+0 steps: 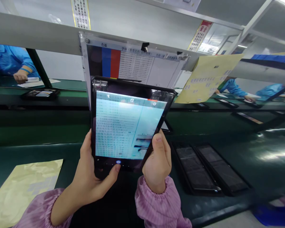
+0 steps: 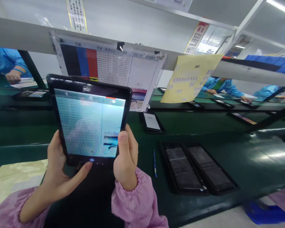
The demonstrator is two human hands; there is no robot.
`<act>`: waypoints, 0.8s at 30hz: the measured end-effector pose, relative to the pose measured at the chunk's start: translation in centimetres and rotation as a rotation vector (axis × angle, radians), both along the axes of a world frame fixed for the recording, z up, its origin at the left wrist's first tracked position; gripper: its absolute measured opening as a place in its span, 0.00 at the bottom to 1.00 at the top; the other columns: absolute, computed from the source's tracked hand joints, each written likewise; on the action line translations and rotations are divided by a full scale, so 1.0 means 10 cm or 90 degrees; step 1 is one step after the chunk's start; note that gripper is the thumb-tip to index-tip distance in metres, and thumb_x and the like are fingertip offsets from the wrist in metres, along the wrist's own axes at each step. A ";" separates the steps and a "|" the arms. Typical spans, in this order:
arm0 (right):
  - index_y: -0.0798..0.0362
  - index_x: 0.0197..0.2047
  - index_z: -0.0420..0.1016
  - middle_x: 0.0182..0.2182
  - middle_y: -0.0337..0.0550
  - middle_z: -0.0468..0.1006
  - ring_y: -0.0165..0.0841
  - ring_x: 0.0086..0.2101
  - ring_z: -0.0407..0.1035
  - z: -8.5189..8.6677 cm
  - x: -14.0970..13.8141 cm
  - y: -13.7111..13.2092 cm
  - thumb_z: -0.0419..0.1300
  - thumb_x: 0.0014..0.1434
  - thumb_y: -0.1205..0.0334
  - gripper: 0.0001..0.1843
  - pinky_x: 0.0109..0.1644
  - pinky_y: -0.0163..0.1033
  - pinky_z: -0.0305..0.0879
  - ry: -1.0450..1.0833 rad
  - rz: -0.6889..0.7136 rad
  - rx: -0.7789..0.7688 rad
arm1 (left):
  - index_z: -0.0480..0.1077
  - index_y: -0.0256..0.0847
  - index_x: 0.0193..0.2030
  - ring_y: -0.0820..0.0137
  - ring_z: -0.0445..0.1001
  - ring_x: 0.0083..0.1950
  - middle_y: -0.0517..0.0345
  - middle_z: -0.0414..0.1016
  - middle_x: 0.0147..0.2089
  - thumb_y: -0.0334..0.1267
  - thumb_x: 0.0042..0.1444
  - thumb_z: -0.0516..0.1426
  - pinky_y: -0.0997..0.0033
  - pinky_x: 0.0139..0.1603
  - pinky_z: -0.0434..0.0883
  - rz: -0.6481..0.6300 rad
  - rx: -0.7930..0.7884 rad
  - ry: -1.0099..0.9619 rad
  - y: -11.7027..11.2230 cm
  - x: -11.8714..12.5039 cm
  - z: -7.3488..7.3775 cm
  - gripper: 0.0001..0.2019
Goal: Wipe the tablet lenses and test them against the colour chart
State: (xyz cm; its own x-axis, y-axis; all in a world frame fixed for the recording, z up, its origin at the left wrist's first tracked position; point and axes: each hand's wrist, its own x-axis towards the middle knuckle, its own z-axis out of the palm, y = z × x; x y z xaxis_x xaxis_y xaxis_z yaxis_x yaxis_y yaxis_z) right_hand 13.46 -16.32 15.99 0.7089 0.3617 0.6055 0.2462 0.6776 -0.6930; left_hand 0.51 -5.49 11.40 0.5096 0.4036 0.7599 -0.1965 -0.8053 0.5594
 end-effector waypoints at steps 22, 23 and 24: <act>0.43 0.60 0.80 0.56 0.41 0.79 0.43 0.58 0.74 0.01 -0.02 -0.01 0.55 0.77 0.54 0.16 0.59 0.47 0.78 0.009 -0.015 -0.003 | 0.36 0.46 0.81 0.53 0.68 0.68 0.40 0.60 0.70 0.31 0.53 0.69 0.53 0.66 0.73 -0.025 0.006 -0.005 0.03 -0.01 0.00 0.58; 0.44 0.60 0.80 0.56 0.42 0.79 0.44 0.57 0.74 0.01 -0.02 -0.01 0.55 0.77 0.53 0.16 0.59 0.48 0.79 0.010 -0.015 -0.005 | 0.36 0.45 0.81 0.53 0.68 0.69 0.40 0.60 0.71 0.31 0.53 0.69 0.53 0.66 0.73 -0.022 0.005 -0.006 0.02 -0.01 -0.01 0.58; 0.44 0.60 0.80 0.56 0.42 0.80 0.44 0.57 0.75 0.01 -0.03 -0.01 0.56 0.76 0.53 0.16 0.59 0.49 0.79 0.012 -0.014 -0.008 | 0.36 0.45 0.81 0.53 0.67 0.69 0.40 0.60 0.71 0.31 0.54 0.69 0.53 0.66 0.73 -0.019 0.001 -0.006 0.02 -0.01 -0.01 0.57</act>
State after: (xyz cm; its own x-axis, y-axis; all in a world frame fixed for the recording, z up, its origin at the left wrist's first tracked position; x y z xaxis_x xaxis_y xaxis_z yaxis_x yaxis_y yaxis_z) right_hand 13.20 -16.46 16.10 0.7277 0.3533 0.5879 0.2476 0.6640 -0.7056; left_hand 0.44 -5.29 11.31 0.5136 0.3872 0.7656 -0.2254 -0.8001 0.5559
